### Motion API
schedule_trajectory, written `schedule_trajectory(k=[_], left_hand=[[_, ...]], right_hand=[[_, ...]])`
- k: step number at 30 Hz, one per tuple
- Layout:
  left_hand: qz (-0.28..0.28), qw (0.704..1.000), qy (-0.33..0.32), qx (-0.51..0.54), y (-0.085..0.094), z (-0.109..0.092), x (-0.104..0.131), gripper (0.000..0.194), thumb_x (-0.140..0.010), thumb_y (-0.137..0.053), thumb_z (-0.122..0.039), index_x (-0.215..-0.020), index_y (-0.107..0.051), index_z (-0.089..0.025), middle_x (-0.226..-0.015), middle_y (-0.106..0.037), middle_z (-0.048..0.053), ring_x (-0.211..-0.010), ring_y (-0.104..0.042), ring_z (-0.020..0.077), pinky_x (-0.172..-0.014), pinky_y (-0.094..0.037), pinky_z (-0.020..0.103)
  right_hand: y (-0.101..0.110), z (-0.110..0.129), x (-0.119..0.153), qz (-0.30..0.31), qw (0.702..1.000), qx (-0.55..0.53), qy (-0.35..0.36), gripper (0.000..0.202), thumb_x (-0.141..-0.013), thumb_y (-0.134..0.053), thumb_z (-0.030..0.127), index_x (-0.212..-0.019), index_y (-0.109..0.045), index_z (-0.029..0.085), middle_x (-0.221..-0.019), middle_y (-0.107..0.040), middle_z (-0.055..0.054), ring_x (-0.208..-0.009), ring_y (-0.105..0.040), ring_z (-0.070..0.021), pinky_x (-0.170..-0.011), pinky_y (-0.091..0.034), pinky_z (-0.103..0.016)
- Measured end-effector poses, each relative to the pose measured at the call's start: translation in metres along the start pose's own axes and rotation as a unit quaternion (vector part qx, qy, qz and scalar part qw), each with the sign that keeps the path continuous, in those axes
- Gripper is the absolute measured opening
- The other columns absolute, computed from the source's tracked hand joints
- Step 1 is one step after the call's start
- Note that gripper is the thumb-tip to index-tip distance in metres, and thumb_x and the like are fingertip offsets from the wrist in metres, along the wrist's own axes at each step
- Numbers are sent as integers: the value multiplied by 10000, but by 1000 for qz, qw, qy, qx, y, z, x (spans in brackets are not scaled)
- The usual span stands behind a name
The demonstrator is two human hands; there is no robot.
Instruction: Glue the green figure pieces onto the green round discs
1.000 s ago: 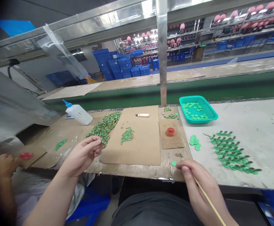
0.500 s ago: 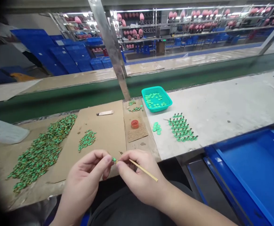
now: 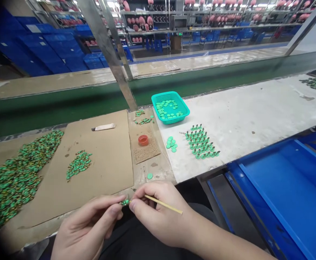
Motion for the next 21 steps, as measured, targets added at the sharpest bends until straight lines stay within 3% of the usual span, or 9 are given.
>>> schedule_trajectory(k=[3,5,7,10,12,14,16,18,21], left_hand=[[-41,997,-50,-39,10,-1,-8,126,-1012,-862,-457,-988,-920,-348,-761,-776,1,-564,-678,103,-522,-547,136],[-50,994,-76,-68,12,-2,-22,155,-1021,-849,-448,-936,-903,-330,-849,-807,8,-730,-767,119,-662,-612,133],[-23,993,-81,-88,7,2,-39,202,-1033,-831,-453,-909,-891,-305,-941,-834,26,-872,-810,145,-774,-648,156],[37,992,-71,-97,-11,11,-58,206,-1073,-778,-432,-958,-891,-304,-1024,-853,24,-946,-819,162,-853,-665,206],[69,989,-80,-106,-24,16,-63,179,-1095,-748,-385,-1001,-886,-318,-1040,-855,1,-956,-817,148,-875,-655,208],[83,984,-101,-118,-33,18,-64,155,-1102,-739,-334,-1031,-876,-332,-1041,-851,-29,-957,-811,121,-891,-635,187],[88,981,-119,-126,-38,19,-64,146,-1104,-742,-296,-1047,-868,-341,-1044,-850,-53,-966,-806,100,-909,-621,169],[93,978,-130,-135,-41,20,-63,142,-1105,-748,-279,-1056,-864,-344,-1052,-850,-65,-977,-804,90,-928,-613,161],[102,973,-137,-153,-44,22,-64,127,-1108,-757,-270,-1078,-859,-339,-1065,-852,-74,-994,-802,81,-952,-606,156]], right_hand=[[25,4,1,-36,985,111,130,321,-1077,-596,132,-1259,-849,205,-1174,-907,-86,-1097,-859,-214,-1024,-695,-330],[45,4,-1,-52,963,194,181,552,-1075,-486,50,-1555,-733,170,-1468,-844,-152,-1373,-808,-248,-1216,-659,-430],[64,2,-9,-60,951,247,176,621,-1093,-465,58,-1688,-621,150,-1612,-762,-182,-1512,-736,-273,-1299,-617,-506],[81,3,-21,-88,947,255,174,489,-1151,-536,153,-1622,-668,156,-1548,-801,-183,-1466,-772,-288,-1276,-641,-517],[81,3,-25,-109,949,225,194,342,-1157,-595,168,-1471,-725,200,-1403,-865,-141,-1325,-846,-261,-1165,-707,-446],[78,0,-27,-136,956,151,213,213,-1148,-644,151,-1327,-682,259,-1301,-880,-84,-1235,-879,-223,-1004,-744,-341],[77,-6,-25,-169,958,66,220,235,-1145,-672,134,-1283,-583,303,-1259,-866,-41,-1222,-886,-194,-907,-738,-268],[75,-11,-23,-181,956,37,226,343,-1138,-691,114,-1363,-532,318,-1236,-871,-26,-1206,-892,-182,-942,-735,-264],[70,-13,-24,-142,958,103,227,382,-1144,-684,113,-1481,-575,258,-1282,-894,-75,-1183,-897,-187,-1064,-712,-294]])
Point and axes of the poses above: each hand's wrist, its own x-axis away from the middle knuckle, its own y-axis out of the back of the hand, z = x × y, the point moved 7 cm from there along -x, towards the middle knuckle
